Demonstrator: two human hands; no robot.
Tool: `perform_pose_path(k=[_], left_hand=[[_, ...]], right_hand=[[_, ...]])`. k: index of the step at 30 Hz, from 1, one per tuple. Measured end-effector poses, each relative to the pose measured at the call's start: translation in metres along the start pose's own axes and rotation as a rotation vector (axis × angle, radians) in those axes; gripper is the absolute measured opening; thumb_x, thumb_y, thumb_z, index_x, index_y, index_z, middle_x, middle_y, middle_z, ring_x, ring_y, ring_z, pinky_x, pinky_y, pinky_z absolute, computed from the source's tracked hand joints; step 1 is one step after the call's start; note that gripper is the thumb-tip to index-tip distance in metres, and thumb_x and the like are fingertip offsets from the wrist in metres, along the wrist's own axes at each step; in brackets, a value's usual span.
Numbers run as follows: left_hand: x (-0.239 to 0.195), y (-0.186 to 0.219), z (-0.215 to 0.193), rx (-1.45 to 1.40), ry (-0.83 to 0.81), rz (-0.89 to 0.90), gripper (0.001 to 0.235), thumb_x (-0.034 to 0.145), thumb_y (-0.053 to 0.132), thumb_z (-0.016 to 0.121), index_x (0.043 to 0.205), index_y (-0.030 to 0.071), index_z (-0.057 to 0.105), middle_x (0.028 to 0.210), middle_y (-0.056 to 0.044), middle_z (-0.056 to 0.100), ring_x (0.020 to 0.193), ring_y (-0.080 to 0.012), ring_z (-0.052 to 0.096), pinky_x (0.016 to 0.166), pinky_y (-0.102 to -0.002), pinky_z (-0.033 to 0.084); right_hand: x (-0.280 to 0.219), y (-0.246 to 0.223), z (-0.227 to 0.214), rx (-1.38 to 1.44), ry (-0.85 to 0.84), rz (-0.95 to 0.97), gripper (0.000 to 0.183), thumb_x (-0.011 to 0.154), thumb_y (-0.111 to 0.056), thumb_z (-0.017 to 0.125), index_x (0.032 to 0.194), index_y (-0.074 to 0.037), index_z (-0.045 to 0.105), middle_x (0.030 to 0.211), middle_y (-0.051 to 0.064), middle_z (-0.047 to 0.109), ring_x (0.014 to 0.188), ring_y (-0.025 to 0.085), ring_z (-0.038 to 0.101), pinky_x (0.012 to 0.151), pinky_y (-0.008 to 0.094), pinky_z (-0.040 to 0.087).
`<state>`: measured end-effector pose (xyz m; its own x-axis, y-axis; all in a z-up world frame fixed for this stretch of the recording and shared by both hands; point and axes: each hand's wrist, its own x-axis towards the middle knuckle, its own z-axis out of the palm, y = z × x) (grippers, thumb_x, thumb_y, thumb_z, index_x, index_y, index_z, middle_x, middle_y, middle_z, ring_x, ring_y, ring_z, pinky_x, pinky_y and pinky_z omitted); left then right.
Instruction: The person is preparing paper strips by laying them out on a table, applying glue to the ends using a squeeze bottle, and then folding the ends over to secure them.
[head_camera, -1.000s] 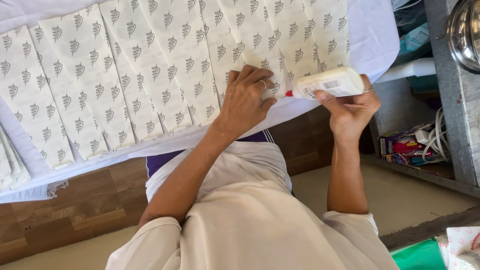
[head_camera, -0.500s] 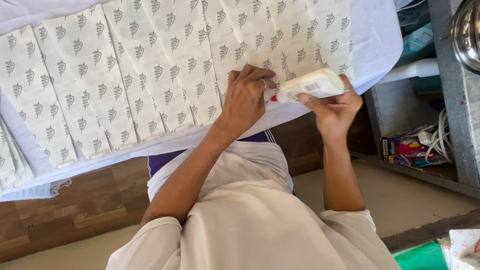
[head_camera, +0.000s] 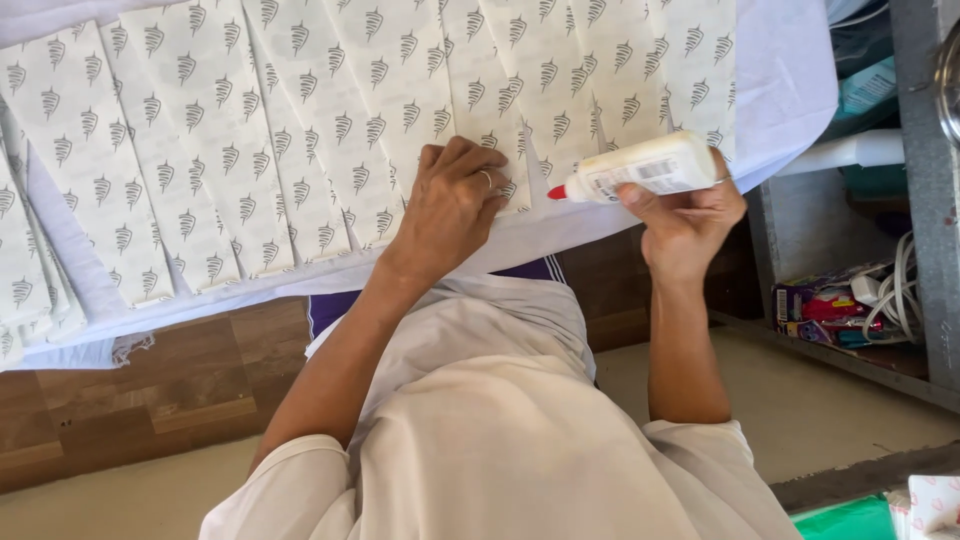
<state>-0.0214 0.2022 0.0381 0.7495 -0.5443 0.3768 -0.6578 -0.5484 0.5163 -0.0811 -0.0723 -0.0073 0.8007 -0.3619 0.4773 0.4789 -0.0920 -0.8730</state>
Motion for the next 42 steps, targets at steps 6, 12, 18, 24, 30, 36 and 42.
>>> perform_pose_path(k=[6, 12, 18, 24, 30, 36, 42], left_hand=[[-0.006, 0.009, -0.015, -0.054, -0.046, -0.034, 0.039, 0.062, 0.005, 0.095, 0.097, 0.003, 0.078, 0.11, -0.011, 0.074, 0.108, -0.0295, 0.063, 0.093, -0.042, 0.042], [-0.007, 0.012, -0.02, -0.049, -0.07, -0.074, 0.05, 0.056, 0.005, 0.098, 0.101, 0.001, 0.078, 0.113, -0.013, 0.074, 0.11, -0.031, 0.063, 0.097, -0.045, 0.041], [-0.006, 0.011, -0.021, -0.068, -0.062, -0.073, 0.043, 0.063, 0.012, 0.096, 0.102, 0.004, 0.078, 0.114, -0.009, 0.074, 0.111, -0.0277, 0.063, 0.098, -0.045, 0.04], [-0.007, 0.007, -0.012, -0.088, -0.001, -0.097, 0.028, 0.072, 0.003, 0.089, 0.098, 0.006, 0.079, 0.109, -0.007, 0.075, 0.107, -0.0263, 0.064, 0.095, -0.043, 0.042], [-0.006, 0.005, -0.01, -0.086, 0.029, -0.096, 0.021, 0.077, -0.004, 0.082, 0.094, 0.007, 0.079, 0.105, -0.008, 0.076, 0.103, -0.0261, 0.065, 0.093, -0.044, 0.043], [-0.007, 0.005, -0.009, -0.047, 0.056, -0.078, 0.02, 0.082, -0.009, 0.073, 0.092, 0.008, 0.079, 0.104, -0.005, 0.076, 0.102, -0.0234, 0.065, 0.09, -0.04, 0.043], [-0.011, 0.007, -0.007, -0.119, 0.098, -0.052, 0.022, 0.085, -0.013, 0.067, 0.093, 0.005, 0.078, 0.105, -0.008, 0.076, 0.106, -0.0235, 0.064, 0.09, -0.038, 0.043]], right_hand=[[-0.01, -0.001, 0.021, -0.072, -0.147, 0.04, 0.039, 0.075, 0.014, 0.089, 0.105, 0.013, 0.064, 0.096, 0.027, 0.072, 0.105, 0.037, 0.07, 0.087, 0.049, 0.059], [-0.015, -0.003, 0.058, 0.037, -0.202, 0.062, 0.039, 0.074, 0.009, 0.09, 0.103, 0.011, 0.064, 0.092, 0.024, 0.073, 0.105, 0.029, 0.068, 0.085, 0.045, 0.059], [-0.013, 0.001, 0.046, 0.005, -0.235, 0.06, 0.037, 0.076, 0.009, 0.089, 0.103, 0.012, 0.063, 0.094, 0.024, 0.072, 0.103, 0.03, 0.069, 0.083, 0.046, 0.06], [-0.005, 0.002, 0.0, -0.031, -0.163, 0.037, 0.036, 0.081, 0.013, 0.085, 0.107, 0.012, 0.06, 0.1, 0.027, 0.07, 0.103, 0.031, 0.069, 0.091, 0.046, 0.059], [-0.017, 0.003, 0.041, 0.014, -0.168, 0.066, 0.038, 0.076, 0.012, 0.089, 0.104, 0.011, 0.063, 0.094, 0.025, 0.072, 0.102, 0.031, 0.07, 0.087, 0.047, 0.059], [-0.02, 0.007, 0.057, 0.049, -0.148, 0.098, 0.043, 0.07, 0.014, 0.09, 0.104, 0.011, 0.065, 0.094, 0.025, 0.073, 0.103, 0.03, 0.069, 0.089, 0.047, 0.059], [-0.009, 0.005, 0.004, -0.003, -0.04, 0.043, 0.045, 0.074, 0.01, 0.089, 0.111, 0.009, 0.063, 0.102, 0.023, 0.071, 0.107, 0.03, 0.07, 0.098, 0.047, 0.059]])
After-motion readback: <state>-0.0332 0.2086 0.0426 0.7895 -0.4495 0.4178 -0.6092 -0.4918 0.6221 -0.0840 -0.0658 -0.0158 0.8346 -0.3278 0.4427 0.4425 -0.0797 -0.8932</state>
